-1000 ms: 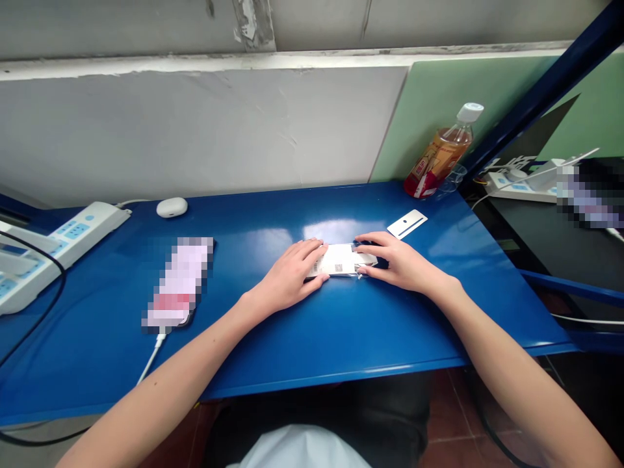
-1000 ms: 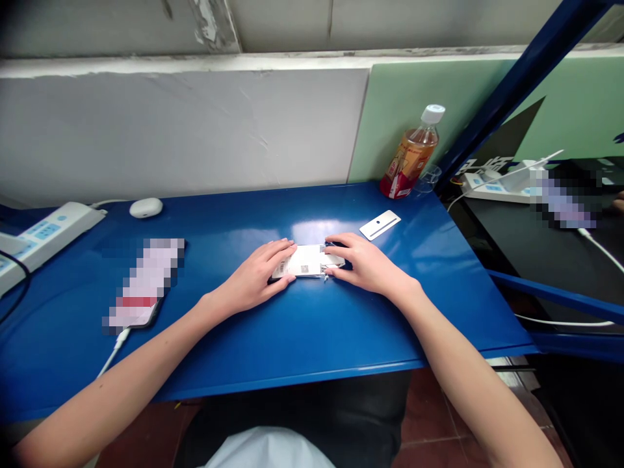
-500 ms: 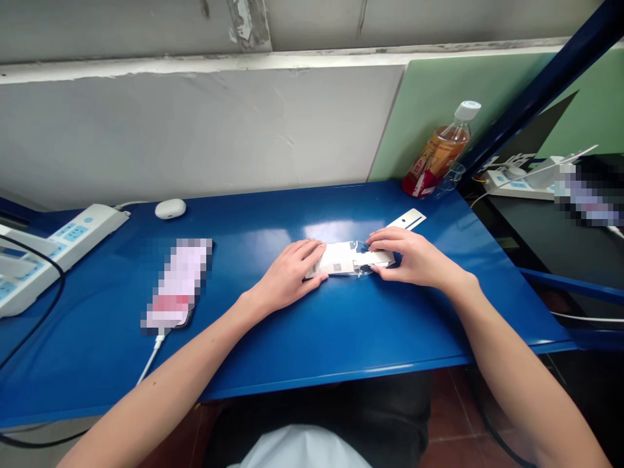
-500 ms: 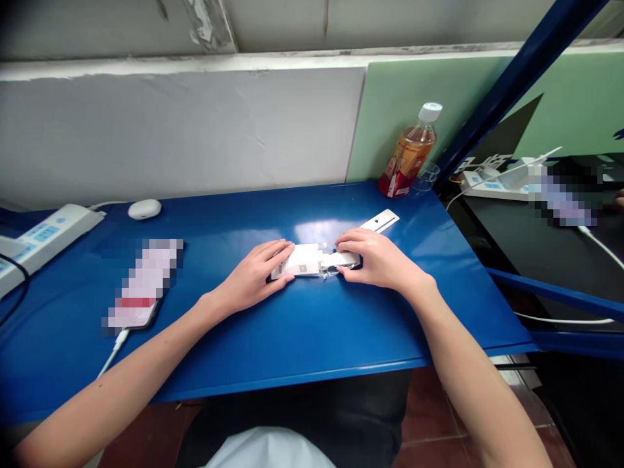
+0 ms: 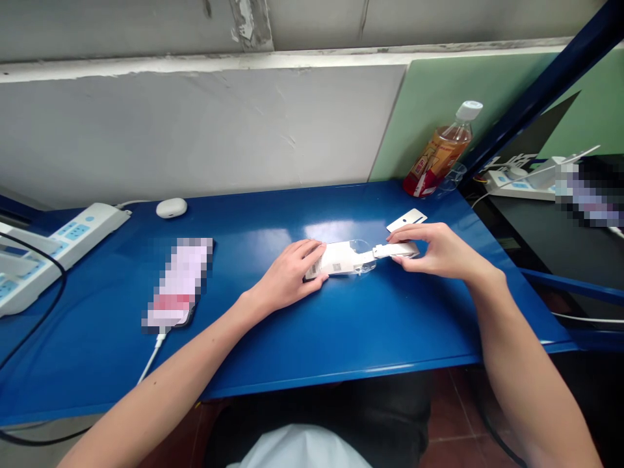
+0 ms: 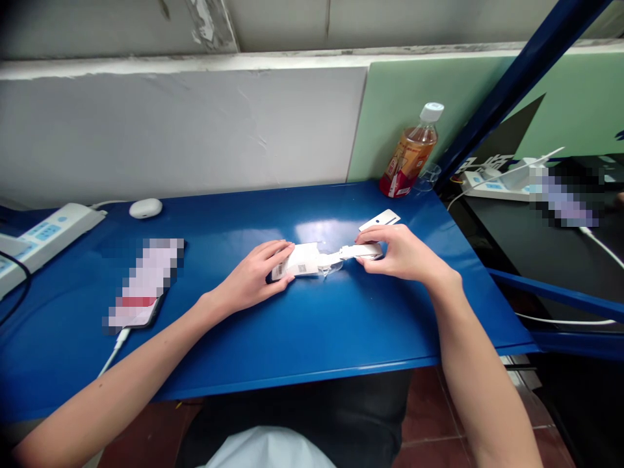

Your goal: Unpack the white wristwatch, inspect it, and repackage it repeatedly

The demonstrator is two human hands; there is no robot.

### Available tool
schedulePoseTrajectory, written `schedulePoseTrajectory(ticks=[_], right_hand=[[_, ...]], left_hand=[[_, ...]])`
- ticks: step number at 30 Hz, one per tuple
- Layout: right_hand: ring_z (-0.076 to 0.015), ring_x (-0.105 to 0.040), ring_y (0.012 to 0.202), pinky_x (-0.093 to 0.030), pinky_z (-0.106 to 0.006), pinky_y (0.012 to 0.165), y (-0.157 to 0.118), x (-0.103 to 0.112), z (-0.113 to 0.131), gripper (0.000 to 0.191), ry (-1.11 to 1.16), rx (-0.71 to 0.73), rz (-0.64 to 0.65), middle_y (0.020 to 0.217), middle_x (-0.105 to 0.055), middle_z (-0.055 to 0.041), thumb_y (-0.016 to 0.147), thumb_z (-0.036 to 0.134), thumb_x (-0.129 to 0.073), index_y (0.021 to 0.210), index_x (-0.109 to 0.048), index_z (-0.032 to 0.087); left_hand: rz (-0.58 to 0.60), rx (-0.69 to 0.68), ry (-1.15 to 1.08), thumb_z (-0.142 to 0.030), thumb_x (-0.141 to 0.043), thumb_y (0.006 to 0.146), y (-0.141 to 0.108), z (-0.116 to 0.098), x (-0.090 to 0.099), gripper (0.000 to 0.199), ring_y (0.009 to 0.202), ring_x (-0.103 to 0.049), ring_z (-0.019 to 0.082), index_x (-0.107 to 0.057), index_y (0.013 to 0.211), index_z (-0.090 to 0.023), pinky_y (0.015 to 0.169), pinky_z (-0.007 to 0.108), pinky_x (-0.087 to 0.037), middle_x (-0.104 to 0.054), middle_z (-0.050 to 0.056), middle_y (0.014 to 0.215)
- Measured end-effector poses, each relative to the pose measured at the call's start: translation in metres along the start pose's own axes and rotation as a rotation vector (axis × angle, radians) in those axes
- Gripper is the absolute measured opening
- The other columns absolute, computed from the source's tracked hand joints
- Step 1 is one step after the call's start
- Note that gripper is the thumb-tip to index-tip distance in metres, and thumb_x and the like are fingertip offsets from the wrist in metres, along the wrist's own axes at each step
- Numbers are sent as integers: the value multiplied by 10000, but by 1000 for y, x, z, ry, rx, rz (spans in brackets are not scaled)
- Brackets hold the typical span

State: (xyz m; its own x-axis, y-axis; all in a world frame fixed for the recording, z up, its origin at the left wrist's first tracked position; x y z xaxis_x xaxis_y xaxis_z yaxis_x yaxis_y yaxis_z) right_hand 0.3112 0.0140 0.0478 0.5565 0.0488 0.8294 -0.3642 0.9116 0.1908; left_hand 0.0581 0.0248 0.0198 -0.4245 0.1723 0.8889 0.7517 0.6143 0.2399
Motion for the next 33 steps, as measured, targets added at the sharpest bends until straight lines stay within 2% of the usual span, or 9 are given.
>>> schedulePoseTrajectory(ticks=[4,10,14,18,21,24,28,31,33], right_hand=[[-297,-727,948,-597,-386,829,-8,17,-10,191,51,-69,-50,1013,-778,-34,738,309,-725,915,-761,246],[-297,-730,928,-610,-411,827,-24,46,-32,243,164,-182,-256,1020,-772,-57,727,330,-776,953,-765,240],[-303,-724,955,-605,-427,847,-18,43,-27,219,153,-125,-316,1025,-770,-65,732,303,-771,940,-757,234],[-301,-721,963,-587,-430,872,-8,31,-14,198,98,-49,-306,1026,-763,-70,761,297,-737,950,-753,237],[-296,-724,942,-585,-422,860,-4,24,-7,194,95,-19,-319,1021,-764,-76,769,309,-729,948,-756,239],[-299,-722,936,-585,-420,840,0,17,2,190,110,-4,-323,1021,-768,-77,770,323,-732,939,-759,242],[-288,-724,943,-578,-395,837,11,2,32,194,106,75,-249,1034,-773,-74,785,326,-726,948,-761,228],[-266,-727,921,-579,-354,822,22,-6,62,228,162,153,-169,1042,-771,-79,786,340,-735,967,-761,205],[-260,-725,907,-575,-348,819,31,-6,77,228,193,171,-145,1027,-772,-77,785,349,-737,954,-767,200]], left_hand=[[0,6,-3,-350,-553,962,0,0,0,509,1330,-500,360,-505,1426,-146,1065,537,-470,-552,191,1410],[66,27,0,-400,-519,987,-2,2,-6,552,1419,-403,360,-449,1485,-172,1128,550,-398,-469,183,1510],[199,37,59,-445,-370,1051,-3,1,-16,593,1523,-203,310,-292,1570,-168,1222,527,-221,-270,135,1633],[245,41,79,-484,-326,1056,-2,0,-20,621,1531,-167,297,-251,1582,-164,1236,511,-176,-237,124,1643],[169,52,51,-479,-372,1045,-2,1,-16,620,1521,-213,308,-273,1570,-165,1220,513,-229,-253,157,1637],[-8,84,9,-437,-449,1022,-2,1,-2,602,1511,-231,345,-302,1544,-175,1173,537,-323,-239,193,1633],[-238,-26,26,-345,-537,976,-1,-15,20,559,1497,-262,362,-362,1484,-192,1163,581,-323,-340,203,1576],[-289,-90,61,-315,-565,958,5,-29,27,518,1468,-335,349,-424,1429,-154,1173,563,-322,-476,201,1483],[-266,-101,63,-315,-563,963,12,-35,26,447,1431,-401,349,-497,1360,-122,1181,567,-305,-566,194,1402]])
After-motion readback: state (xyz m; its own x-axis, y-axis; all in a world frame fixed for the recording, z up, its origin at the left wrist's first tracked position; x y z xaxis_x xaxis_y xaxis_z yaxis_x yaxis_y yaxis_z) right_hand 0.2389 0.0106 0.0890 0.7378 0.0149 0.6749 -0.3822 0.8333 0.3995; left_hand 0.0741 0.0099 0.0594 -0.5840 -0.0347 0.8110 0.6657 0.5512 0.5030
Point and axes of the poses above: each hand's wrist, its own y-axis towards the middle knuckle, its own x-axis out of the back of the hand, z = x × y, the point moved 7 cm from there along y, towards the middle knuckle
